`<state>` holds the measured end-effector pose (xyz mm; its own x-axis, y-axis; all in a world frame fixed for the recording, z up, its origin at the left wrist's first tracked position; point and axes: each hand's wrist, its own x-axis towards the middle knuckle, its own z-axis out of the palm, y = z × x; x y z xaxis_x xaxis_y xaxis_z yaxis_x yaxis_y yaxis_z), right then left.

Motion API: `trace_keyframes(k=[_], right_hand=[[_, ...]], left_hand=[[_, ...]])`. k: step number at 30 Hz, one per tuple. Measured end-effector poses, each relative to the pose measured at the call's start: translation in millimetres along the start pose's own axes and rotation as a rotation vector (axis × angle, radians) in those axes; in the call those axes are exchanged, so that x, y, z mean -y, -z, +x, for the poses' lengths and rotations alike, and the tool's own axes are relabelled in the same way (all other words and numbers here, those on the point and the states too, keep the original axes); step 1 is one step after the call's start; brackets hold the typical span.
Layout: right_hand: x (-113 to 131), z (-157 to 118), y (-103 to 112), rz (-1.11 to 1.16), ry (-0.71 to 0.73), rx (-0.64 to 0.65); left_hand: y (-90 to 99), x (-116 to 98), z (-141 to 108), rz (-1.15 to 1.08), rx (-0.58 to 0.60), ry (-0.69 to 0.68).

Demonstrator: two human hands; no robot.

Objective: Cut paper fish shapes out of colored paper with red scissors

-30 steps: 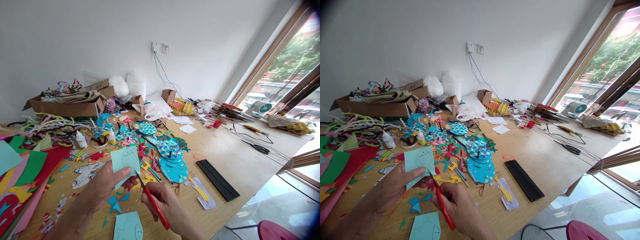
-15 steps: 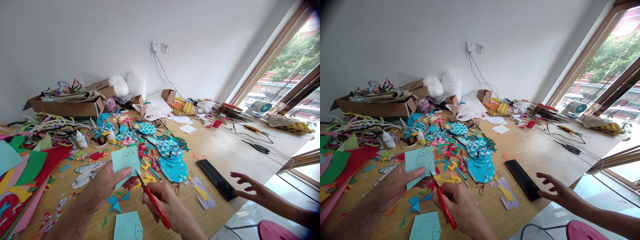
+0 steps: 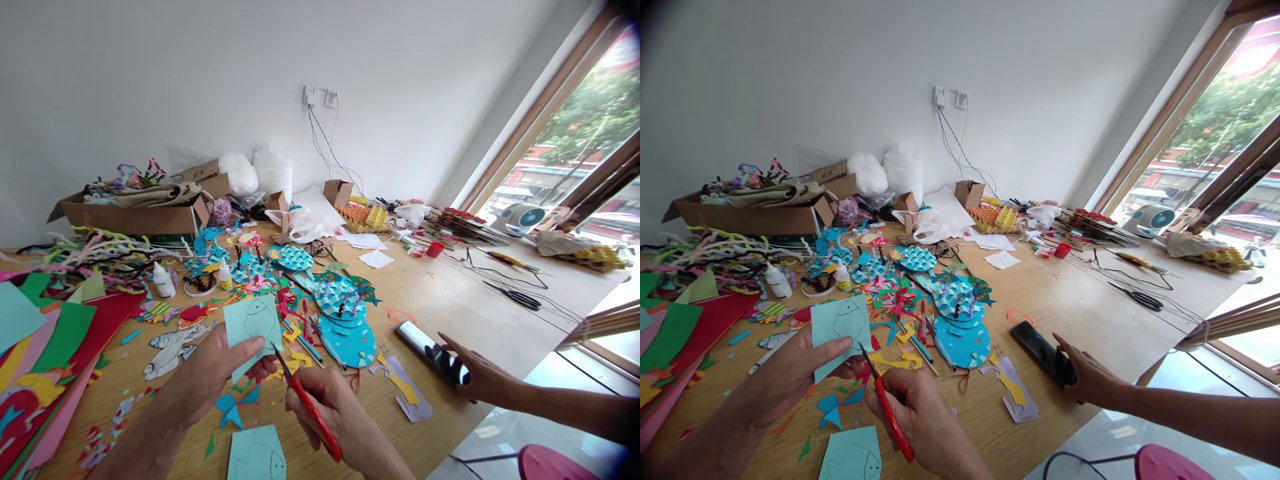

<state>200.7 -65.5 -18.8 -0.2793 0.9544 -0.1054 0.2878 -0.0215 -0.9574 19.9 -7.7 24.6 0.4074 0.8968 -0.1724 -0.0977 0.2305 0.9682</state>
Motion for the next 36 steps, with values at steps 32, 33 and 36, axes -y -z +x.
trace_keyframes(k=[32,33,36], right_hand=[[7.1,-0.5,4.6,-0.231,0.034,-0.023],[7.1,-0.5,5.2,-0.241,0.038,-0.024],[6.9,-0.9,7.3,-0.277,0.046,-0.027]], left_hand=[[6.1,2.2,0.2,0.069,0.097,0.019],[6.5,2.7,0.3,0.071,0.1,0.018],[8.2,4.5,0.2,0.077,0.117,0.007]])
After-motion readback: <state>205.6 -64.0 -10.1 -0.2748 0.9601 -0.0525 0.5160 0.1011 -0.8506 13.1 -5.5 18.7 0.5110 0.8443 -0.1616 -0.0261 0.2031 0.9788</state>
